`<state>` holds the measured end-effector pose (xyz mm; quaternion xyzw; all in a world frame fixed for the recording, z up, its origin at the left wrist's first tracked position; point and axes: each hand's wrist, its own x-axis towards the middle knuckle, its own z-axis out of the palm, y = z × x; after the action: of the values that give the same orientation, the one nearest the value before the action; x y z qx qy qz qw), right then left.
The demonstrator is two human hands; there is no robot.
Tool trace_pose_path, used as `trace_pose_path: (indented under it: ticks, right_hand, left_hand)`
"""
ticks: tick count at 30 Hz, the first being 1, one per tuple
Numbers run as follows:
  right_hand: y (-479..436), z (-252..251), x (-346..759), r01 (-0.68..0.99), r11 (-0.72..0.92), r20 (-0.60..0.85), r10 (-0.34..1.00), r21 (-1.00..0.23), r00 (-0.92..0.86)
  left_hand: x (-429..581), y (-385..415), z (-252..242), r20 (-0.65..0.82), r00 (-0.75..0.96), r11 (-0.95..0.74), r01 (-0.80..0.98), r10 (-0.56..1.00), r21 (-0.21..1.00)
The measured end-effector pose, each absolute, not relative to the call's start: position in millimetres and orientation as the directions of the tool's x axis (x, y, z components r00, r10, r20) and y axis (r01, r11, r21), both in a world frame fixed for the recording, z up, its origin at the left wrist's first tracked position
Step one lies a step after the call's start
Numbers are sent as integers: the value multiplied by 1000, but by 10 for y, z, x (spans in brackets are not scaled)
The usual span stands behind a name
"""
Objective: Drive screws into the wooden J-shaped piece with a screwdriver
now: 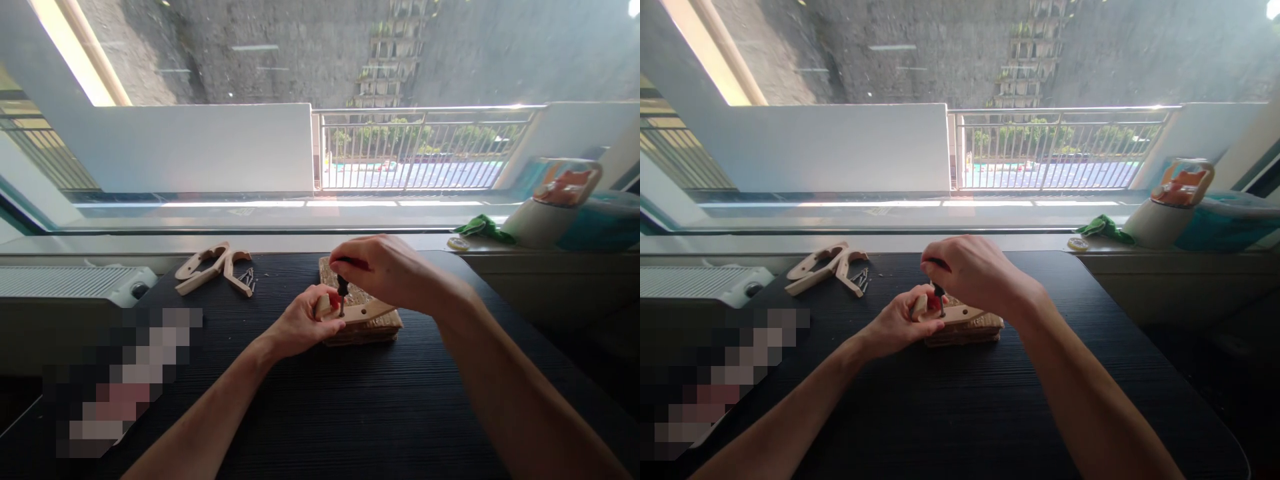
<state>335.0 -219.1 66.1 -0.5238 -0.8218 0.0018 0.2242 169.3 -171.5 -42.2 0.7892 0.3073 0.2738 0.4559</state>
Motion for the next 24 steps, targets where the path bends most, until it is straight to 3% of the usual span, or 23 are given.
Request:
trace_pose_path:
  ticks: [7, 15, 24]
  right_hand:
    - [-2184, 622, 3407, 905, 378, 405, 871, -193, -278]
    - [-2301, 695, 3355, 811, 505, 313, 853, -294, -418]
    - [-2177, 586, 3413, 899, 364, 384, 887, -243, -256]
  left_hand:
    - [1712, -1697, -408, 166, 668, -424, 243, 726, 873]
    - [1730, -1747, -340, 130, 646, -388, 273, 752, 880]
    - [1708, -1704, -363, 165, 711, -466, 252, 684, 848]
